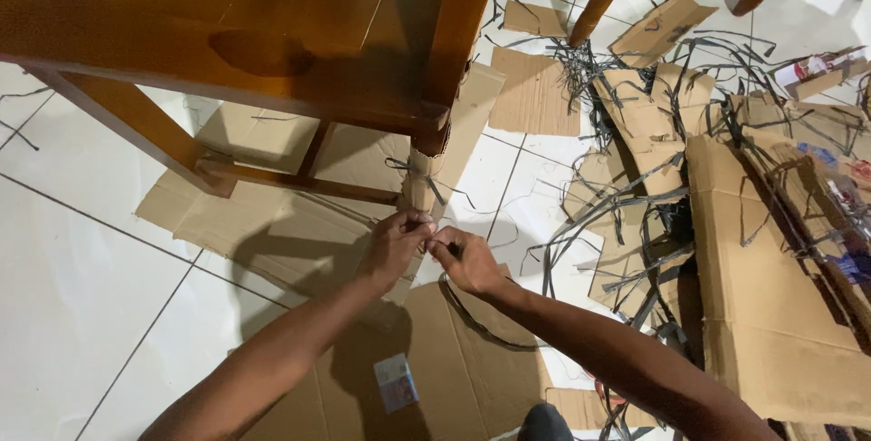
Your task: Wrapping wooden chair legs with cardboard and securing them with plastic ties, using scissors to cut the ties.
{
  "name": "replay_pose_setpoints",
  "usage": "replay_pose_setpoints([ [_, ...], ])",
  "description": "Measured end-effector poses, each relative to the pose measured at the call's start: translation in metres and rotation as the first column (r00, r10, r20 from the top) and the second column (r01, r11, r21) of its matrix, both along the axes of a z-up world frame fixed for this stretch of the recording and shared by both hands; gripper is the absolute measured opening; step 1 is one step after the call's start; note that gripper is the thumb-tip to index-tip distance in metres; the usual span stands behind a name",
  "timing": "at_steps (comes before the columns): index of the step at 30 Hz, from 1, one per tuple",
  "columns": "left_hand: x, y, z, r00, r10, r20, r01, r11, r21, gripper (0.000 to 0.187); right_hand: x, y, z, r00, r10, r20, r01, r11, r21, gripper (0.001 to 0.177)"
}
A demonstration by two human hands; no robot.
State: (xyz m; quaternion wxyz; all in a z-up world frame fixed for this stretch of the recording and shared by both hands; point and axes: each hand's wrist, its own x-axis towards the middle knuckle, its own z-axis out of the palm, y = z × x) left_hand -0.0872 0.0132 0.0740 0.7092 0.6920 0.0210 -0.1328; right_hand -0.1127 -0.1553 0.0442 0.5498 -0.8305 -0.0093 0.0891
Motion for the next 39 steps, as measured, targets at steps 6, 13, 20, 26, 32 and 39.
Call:
replay_pose_setpoints([
  [6,0.023,-0.001,-0.102,0.992,0.025,0.125,-0.029,0.999,0.029,0.007,0.026,0.004,0.005,0.971,-0.112,0.212,0.127,0.990,-0.060,0.022],
  [13,0.040,0.002,-0.203,0.992,0.000,0.129,-0.045,0.938,0.343,0.015,0.038,0.026,-0.004,0.961,-0.252,-0.115,0.247,0.967,-0.056,0.035],
  [20,0.015,-0.001,-0.079,0.998,-0.020,0.055,-0.005,0.906,0.423,0.028,0.046,0.024,-0.021,0.947,-0.261,-0.187,0.266,0.964,0.002,0.022],
  [26,0.030,0.021,-0.082,0.984,-0.168,0.066,0.098,0.804,0.586,0.030,0.036,0.011,-0.008,0.993,-0.120,0.021,0.120,0.993,0.000,0.014],
  [32,0.052,0.025,-0.051,0.956,-0.277,0.094,0.155,0.752,0.641,0.033,0.040,-0.005,0.004,0.984,0.039,0.172,0.002,0.972,-0.233,0.013],
  [39,0.061,0.025,-0.061,0.942,-0.309,0.130,0.163,0.761,0.628,0.035,0.054,-0.019,-0.006,0.937,0.235,0.259,-0.106,0.896,-0.431,0.009],
])
